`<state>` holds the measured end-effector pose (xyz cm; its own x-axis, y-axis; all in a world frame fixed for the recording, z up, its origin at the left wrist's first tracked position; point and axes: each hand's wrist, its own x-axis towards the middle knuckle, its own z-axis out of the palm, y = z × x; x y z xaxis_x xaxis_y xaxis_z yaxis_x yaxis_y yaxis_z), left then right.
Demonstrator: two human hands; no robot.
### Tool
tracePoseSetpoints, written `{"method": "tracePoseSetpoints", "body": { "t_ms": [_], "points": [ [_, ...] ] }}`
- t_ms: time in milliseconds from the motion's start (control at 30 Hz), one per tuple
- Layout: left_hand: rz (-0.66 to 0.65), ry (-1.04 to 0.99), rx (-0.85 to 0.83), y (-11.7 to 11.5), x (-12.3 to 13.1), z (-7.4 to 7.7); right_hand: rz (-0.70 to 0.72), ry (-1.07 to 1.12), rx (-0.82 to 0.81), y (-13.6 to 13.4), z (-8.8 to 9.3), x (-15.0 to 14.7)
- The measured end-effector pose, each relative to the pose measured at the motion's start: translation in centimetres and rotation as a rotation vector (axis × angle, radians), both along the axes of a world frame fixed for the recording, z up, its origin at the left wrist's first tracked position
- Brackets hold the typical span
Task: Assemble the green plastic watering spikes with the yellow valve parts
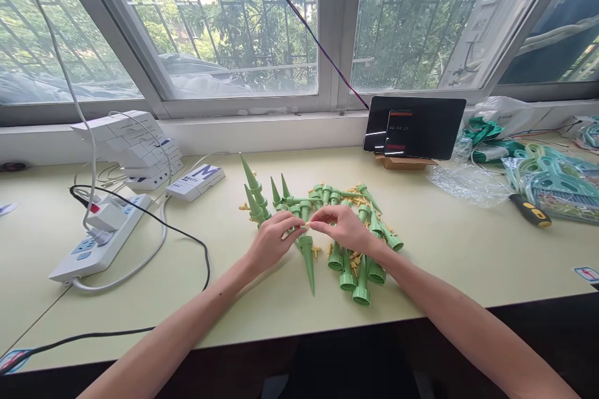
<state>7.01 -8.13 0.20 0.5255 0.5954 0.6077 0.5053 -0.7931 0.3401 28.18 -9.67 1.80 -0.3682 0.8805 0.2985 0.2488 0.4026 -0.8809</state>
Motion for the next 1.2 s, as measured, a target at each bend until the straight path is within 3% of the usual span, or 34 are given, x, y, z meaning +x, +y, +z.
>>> {"method": "tracePoseSetpoints", "body": {
  "t_ms": [367,667,1200],
  "points": [
    [-0.035,0.008,0.035,-0.06,0.01,-0.13,0.052,-0.013,-0.020,-0.23,0.16,-0.11],
    [-0.087,-0.019,0.087,-0.43,0.34,0.02,0.039,-0.065,0.068,-0.46,-0.09,-0.44],
    [-0.037,-0.033,0.068,-0.69,0.50,0.14,-0.015,-0.105,0.077,-0.38,-0.06,-0.20]
  ]
}}
